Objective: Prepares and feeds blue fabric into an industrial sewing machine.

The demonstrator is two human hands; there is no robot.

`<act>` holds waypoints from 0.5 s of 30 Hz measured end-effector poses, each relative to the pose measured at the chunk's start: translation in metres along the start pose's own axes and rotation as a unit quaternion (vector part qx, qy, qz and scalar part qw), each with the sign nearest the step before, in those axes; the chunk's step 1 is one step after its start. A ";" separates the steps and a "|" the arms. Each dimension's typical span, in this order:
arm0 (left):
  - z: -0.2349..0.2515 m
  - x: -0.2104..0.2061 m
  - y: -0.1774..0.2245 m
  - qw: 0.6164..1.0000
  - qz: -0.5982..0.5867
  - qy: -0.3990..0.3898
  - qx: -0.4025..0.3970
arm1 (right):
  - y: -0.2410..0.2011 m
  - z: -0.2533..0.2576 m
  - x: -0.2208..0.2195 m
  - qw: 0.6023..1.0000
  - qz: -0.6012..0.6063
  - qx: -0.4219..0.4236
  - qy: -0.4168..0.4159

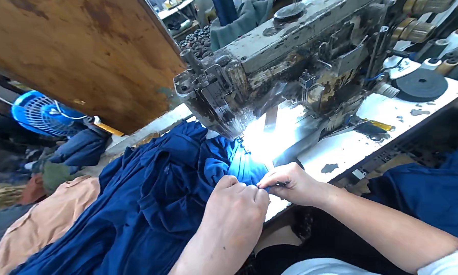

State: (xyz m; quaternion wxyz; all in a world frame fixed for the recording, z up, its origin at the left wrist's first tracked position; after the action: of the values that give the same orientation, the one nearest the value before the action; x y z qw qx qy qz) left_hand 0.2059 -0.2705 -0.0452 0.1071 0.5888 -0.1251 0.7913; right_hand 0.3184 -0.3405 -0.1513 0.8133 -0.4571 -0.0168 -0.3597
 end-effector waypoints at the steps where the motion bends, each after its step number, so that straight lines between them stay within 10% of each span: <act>1: 0.000 -0.002 0.002 1.000 0.006 0.014 0.007 | 0.000 -0.001 0.001 1.000 -0.005 0.006 0.006; 15: -0.016 -0.064 0.001 0.957 -0.044 0.193 0.212 | 0.001 -0.028 0.001 0.996 -0.057 0.017 0.069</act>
State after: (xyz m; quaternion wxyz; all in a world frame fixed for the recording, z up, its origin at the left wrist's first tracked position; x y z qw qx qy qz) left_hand 0.2096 -0.2679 -0.1110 0.0367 0.4392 0.0942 0.8927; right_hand 0.3119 -0.3617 -0.1680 0.7986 -0.4153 0.0075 -0.4357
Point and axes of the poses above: each hand's wrist, its own z-axis towards the middle knuckle, its own x-axis out of the back of the hand, y = z × x, the point moved 6 cm from there along z, towards the middle knuckle, and after that the axes turned 8 degrees about -z, right-handed, at the moved point
